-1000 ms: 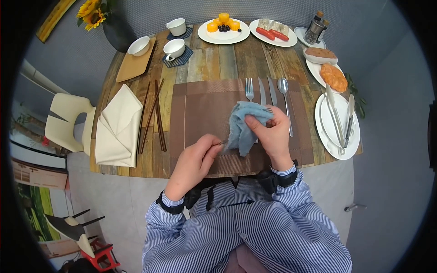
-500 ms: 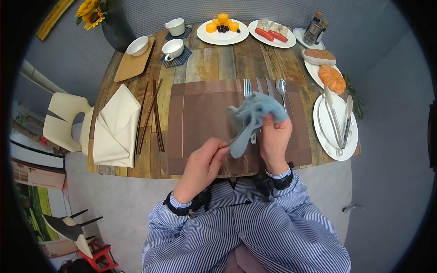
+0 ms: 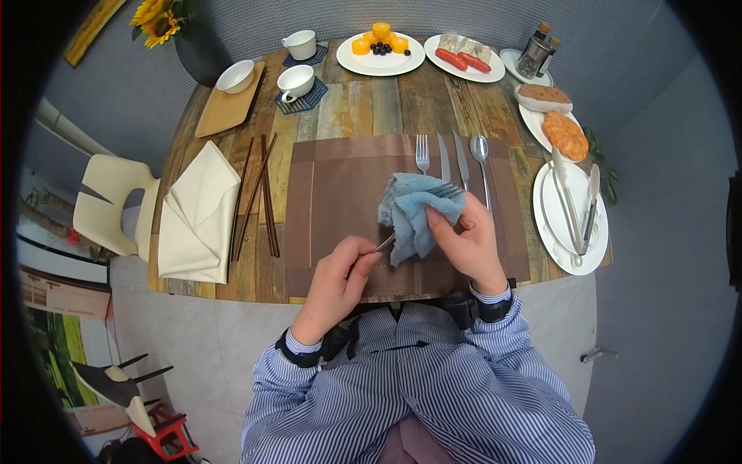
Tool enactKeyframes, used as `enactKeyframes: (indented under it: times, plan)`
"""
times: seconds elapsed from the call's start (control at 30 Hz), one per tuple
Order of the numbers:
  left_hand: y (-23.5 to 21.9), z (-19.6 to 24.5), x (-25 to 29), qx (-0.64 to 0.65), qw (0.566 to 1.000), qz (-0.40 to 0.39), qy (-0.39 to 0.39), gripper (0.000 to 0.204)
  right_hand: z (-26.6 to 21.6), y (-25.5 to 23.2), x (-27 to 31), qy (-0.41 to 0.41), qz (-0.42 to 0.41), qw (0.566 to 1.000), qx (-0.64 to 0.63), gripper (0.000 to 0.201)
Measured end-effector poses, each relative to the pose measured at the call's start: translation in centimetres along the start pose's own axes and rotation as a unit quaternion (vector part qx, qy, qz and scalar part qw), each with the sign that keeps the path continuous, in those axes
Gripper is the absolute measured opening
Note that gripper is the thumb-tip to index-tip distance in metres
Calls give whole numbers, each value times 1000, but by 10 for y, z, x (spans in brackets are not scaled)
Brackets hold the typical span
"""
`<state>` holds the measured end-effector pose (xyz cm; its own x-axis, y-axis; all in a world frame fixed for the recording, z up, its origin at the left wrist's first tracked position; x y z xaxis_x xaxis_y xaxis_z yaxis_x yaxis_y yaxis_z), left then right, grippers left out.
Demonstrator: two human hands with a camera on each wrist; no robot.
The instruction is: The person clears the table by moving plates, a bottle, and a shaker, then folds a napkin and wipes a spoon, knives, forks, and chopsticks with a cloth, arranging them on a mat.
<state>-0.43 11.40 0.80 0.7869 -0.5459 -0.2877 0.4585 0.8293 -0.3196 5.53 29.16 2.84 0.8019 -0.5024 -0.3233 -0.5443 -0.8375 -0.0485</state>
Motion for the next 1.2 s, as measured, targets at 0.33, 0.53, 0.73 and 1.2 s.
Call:
enactKeyframes:
  times: [0.33,0.53,0.73,1.2]
  plan:
    - [-4,-2,6,4,1000,4,24,10,-5,-1,1,-90,62,993,44,24]
    - [-6,-5,7,-16,1000,-20,0,11,-11,3,4,-138,83,981,104,27]
    - [-7,-5,7,-16,1000,-20,3,11,-15,-7,1,-165,143,974,65,27]
    - [-5,-1,8,1,1000,-25,0,10,-14,0,-2,-215,76,970,82,21]
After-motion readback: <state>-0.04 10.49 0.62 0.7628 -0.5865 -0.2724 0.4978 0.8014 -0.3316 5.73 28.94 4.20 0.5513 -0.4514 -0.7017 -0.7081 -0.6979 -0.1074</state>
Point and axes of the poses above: each hand's wrist, its own x-axis away from the middle knuckle, its own y-axis out of the palm, z = x × y, the point moved 6 cm from there along -x, towards the middle knuckle, and after that the axes turned 10 degrees about z, right-handed, at the moved point
